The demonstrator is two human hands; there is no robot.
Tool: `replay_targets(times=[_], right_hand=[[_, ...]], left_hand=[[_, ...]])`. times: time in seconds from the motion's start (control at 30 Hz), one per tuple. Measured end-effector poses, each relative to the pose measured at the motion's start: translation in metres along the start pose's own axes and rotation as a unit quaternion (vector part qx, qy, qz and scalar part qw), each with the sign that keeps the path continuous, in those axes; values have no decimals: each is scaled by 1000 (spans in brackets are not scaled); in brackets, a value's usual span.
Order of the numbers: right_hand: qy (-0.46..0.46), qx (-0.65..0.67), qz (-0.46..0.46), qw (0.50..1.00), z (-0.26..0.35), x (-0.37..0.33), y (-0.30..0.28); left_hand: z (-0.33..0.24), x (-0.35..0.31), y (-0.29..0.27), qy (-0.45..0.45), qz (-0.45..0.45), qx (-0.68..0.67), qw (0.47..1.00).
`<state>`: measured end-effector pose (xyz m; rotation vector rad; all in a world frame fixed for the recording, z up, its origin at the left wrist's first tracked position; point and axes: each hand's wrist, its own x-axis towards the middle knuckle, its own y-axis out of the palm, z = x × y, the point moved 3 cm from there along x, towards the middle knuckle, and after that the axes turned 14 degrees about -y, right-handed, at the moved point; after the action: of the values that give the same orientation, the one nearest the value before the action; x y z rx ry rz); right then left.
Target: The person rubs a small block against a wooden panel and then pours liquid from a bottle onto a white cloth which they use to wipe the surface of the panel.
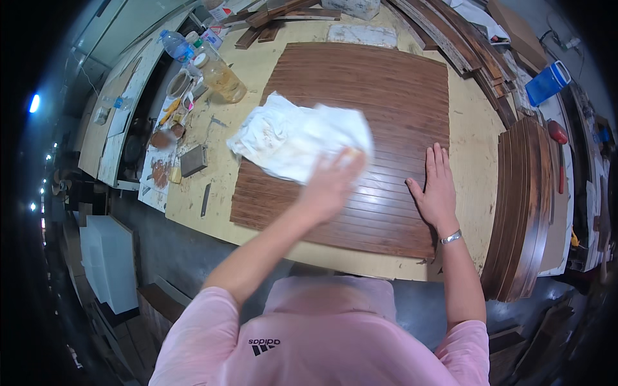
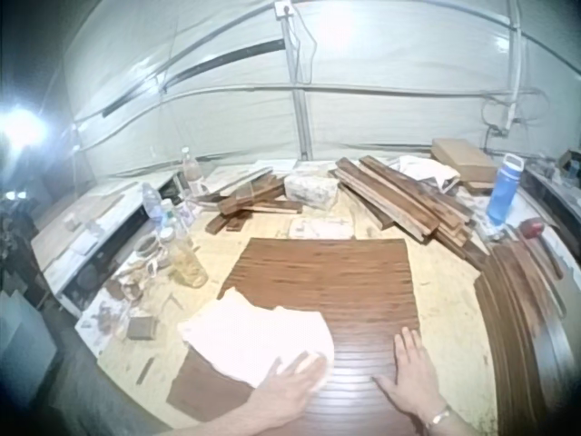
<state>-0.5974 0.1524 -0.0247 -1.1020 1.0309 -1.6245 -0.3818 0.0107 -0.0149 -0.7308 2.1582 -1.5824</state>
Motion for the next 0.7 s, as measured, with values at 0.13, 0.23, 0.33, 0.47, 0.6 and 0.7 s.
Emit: replay_targets(times=[0.13, 0.23, 0.33, 0.47, 0.6, 0.7], right_hand=[[-19, 32, -16, 999, 9, 6, -1], [18, 33, -11, 999, 4, 3, -7], [23, 26, -5, 999, 7, 2, -3], [21, 24, 0, 999, 8, 3, -3], [15, 29, -9, 999, 2, 0, -4], [17, 34, 3, 999, 10, 5, -4]], left_hand=[[-41, 6, 12, 110, 12, -38, 993], [-14, -1, -8, 107, 33, -55, 992], [27, -26, -30, 43, 18, -73, 996], [121, -71, -77, -190, -45, -376, 906], [277, -123, -96, -462, -246, -320, 790], [353, -157, -91, -589, -122, -113, 791]])
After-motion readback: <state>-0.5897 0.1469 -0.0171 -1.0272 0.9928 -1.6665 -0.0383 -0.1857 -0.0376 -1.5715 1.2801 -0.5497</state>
